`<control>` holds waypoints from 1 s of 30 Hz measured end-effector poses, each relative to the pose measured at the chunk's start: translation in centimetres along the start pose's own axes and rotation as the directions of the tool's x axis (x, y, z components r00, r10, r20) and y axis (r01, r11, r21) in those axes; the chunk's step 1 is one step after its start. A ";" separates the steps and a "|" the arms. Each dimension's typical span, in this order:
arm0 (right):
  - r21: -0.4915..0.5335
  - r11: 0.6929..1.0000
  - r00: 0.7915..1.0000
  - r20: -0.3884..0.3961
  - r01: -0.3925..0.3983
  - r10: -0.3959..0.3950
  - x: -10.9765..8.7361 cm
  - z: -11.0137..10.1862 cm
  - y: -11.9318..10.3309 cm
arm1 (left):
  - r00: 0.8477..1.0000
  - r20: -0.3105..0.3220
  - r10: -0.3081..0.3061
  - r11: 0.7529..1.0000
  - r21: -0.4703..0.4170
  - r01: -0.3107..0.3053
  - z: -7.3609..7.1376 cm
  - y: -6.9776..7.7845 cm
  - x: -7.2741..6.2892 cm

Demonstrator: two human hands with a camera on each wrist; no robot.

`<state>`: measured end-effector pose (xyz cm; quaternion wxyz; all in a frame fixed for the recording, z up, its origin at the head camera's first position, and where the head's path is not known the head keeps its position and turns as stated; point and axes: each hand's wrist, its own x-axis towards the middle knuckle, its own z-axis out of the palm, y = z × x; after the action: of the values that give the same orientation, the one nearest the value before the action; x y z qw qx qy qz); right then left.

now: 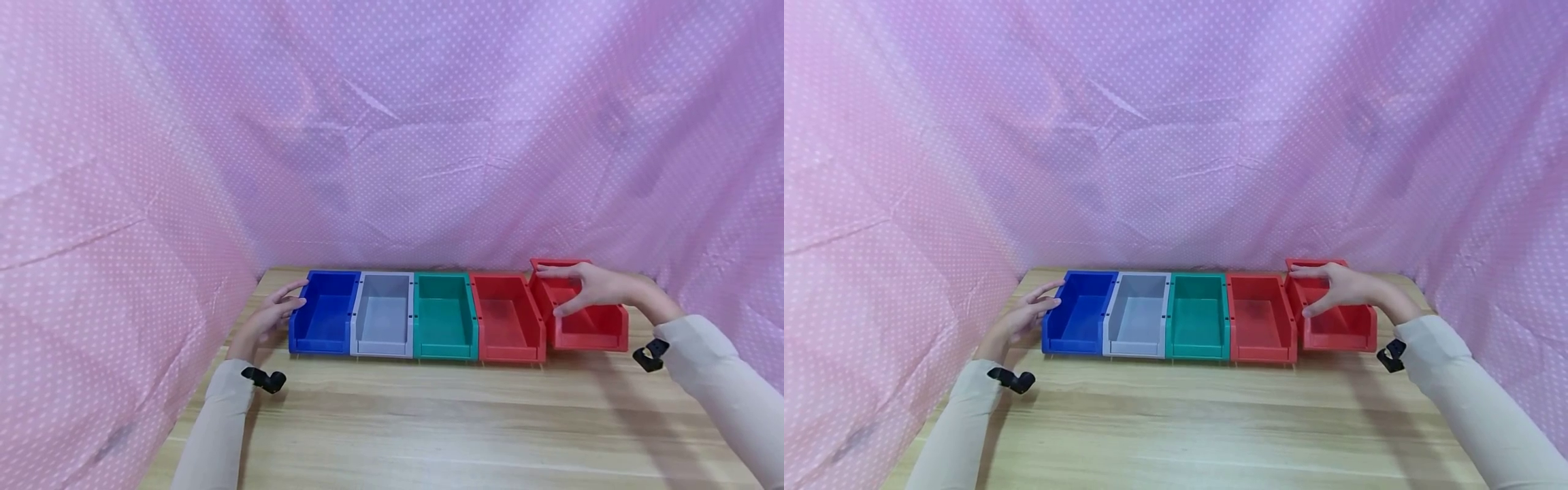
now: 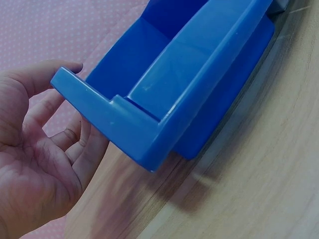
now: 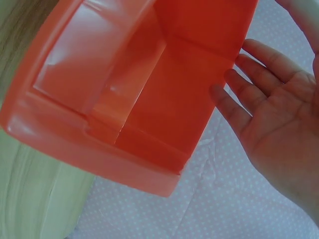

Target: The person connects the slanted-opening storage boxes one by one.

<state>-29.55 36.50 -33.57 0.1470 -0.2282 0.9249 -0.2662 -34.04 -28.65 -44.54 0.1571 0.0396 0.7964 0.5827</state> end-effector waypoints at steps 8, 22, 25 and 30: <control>0.029 0.998 0.998 0.033 -0.061 0.060 0.2 0.4 -0.1 | 1.000 0.003 -0.008 1.000 -0.011 0.008 0.2 0.1 -0.1; 0.019 0.999 0.999 0.031 -0.041 0.040 0.9 1.9 0.4 | 1.000 -0.001 0.001 1.000 -0.011 -0.001 -0.1 -0.1 0.3; 0.019 0.999 0.999 0.030 -0.045 0.044 1.0 2.1 0.6 | 1.000 0.002 0.000 1.000 -0.011 0.000 -0.2 0.0 0.2; 0.016 0.999 0.998 0.039 -0.048 0.047 1.1 2.4 0.6 | 1.000 -0.001 0.001 1.000 -0.004 -0.001 0.0 -0.1 0.2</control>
<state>-29.74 35.42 -36.06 0.1730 -0.2101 0.9248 -0.2659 -34.18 -28.63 -44.64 0.1564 0.0391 0.7952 0.5845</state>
